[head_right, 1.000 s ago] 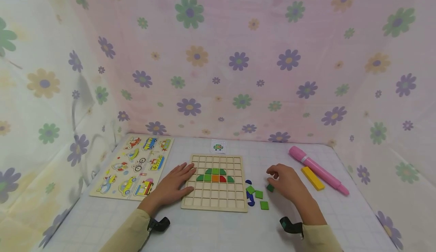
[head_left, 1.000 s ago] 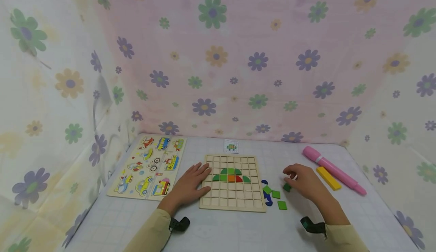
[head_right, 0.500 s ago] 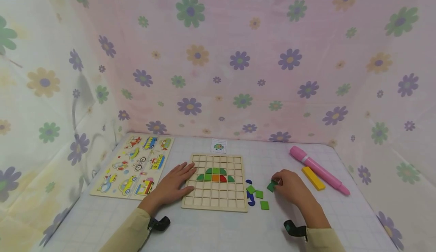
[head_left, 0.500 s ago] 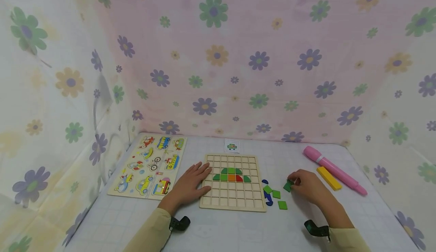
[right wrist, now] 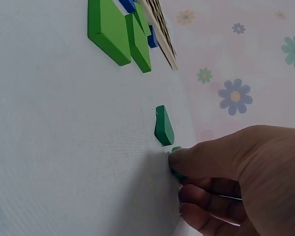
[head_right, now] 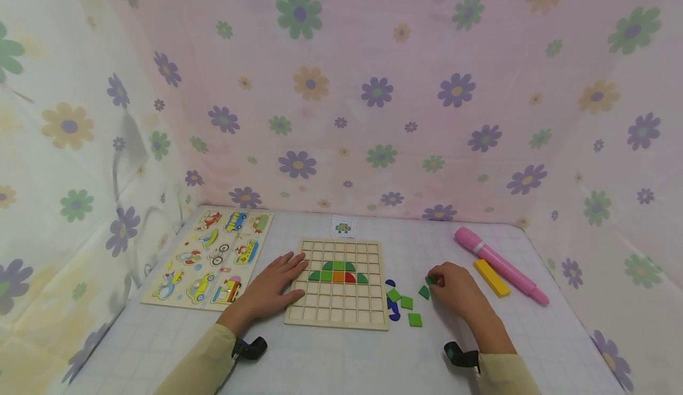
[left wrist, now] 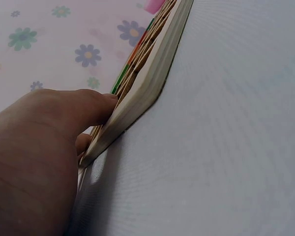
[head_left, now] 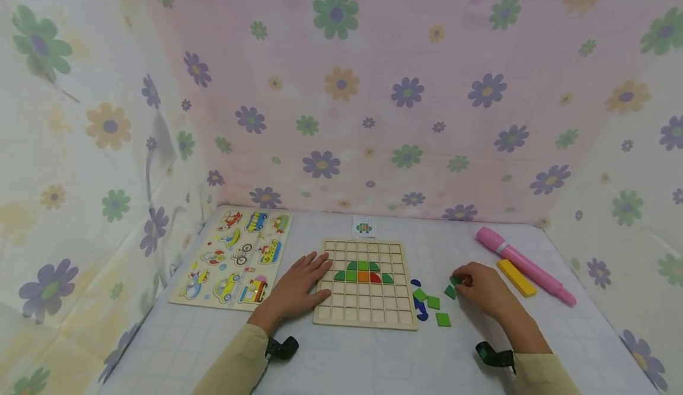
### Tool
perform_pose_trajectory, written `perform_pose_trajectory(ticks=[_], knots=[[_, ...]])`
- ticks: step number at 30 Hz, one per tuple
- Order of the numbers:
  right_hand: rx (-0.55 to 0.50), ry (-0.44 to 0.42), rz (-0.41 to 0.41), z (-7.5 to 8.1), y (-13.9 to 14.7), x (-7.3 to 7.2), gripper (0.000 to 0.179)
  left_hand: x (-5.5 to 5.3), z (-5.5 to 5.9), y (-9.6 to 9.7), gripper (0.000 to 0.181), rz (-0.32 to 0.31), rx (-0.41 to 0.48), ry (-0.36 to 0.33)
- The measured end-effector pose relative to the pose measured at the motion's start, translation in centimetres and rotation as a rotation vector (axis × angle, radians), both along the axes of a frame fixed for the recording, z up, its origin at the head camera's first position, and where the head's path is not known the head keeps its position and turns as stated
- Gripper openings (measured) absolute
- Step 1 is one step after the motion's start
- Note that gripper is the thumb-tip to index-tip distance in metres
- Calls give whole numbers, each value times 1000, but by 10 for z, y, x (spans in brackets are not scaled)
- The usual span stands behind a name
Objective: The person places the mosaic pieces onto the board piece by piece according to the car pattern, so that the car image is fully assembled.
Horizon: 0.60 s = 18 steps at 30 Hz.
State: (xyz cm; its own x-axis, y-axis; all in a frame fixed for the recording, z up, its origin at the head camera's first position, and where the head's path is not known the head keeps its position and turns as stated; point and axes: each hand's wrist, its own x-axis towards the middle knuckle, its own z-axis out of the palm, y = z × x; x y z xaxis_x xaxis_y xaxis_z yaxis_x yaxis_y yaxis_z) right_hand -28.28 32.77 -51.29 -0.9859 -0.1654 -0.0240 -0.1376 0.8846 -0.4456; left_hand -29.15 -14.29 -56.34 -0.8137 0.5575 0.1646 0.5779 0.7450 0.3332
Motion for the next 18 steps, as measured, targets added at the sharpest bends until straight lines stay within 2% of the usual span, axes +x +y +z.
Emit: perform_pose_trajectory(ticks=[6,10,18], knots=[[-25,14,-18,-2,-2,-1,29,1,6,1,73,-1,-4,-17],[-45,57,-12,-3,-7,-2,28,2,8,2,72,-3,6,-23],[-82,133,22,10,-33,1,27,1,5,1,72,0,3,-16]])
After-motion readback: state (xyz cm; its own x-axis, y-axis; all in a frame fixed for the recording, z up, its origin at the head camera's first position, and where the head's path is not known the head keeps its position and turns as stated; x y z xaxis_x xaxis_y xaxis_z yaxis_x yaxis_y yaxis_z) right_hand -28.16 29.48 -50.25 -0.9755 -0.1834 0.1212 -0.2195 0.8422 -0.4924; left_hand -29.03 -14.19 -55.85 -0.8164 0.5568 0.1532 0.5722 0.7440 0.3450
